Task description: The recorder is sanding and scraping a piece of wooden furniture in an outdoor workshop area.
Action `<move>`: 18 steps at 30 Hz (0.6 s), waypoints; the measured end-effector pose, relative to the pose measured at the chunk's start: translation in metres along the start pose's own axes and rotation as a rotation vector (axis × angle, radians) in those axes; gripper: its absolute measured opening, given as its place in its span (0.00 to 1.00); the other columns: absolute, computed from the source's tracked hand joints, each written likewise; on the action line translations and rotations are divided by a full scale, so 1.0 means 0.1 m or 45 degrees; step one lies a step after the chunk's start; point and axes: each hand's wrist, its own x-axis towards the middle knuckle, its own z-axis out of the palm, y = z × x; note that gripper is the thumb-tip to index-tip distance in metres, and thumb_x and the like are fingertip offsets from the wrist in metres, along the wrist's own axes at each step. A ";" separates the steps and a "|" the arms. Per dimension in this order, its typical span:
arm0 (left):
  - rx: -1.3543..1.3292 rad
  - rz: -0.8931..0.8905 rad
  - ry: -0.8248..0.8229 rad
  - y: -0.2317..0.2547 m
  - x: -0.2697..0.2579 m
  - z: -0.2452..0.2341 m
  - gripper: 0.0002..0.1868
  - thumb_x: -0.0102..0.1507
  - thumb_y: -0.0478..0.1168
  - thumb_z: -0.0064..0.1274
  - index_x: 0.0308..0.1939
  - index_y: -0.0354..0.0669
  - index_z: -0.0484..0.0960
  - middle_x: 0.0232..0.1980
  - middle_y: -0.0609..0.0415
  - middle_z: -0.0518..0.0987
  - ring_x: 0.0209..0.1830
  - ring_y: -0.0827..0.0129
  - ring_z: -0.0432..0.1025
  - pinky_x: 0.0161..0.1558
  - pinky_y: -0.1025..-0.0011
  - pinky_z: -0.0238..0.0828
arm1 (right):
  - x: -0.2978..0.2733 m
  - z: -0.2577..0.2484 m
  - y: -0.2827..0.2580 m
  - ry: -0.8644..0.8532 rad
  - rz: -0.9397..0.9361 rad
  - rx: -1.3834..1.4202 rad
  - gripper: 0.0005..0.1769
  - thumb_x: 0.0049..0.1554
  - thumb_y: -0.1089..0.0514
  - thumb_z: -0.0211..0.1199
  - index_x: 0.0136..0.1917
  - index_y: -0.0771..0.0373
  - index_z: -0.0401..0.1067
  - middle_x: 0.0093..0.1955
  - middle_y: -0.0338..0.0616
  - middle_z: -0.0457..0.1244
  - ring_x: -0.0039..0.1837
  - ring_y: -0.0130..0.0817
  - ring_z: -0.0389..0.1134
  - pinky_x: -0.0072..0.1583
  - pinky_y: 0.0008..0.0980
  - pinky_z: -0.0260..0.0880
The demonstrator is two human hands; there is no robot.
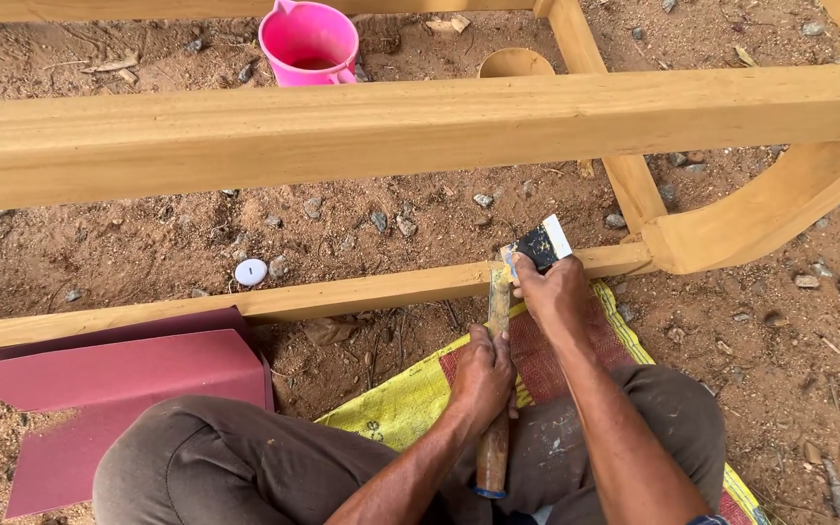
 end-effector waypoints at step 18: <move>0.042 0.021 0.053 0.13 -0.10 -0.06 0.15 0.75 0.48 0.32 0.46 0.38 0.62 0.23 0.56 0.70 0.14 0.71 0.67 0.14 0.70 0.70 | -0.10 -0.14 -0.22 -0.113 0.250 -0.162 0.14 0.60 0.48 0.67 0.48 0.61 0.81 0.34 0.39 0.73 0.31 0.32 0.71 0.34 0.38 0.68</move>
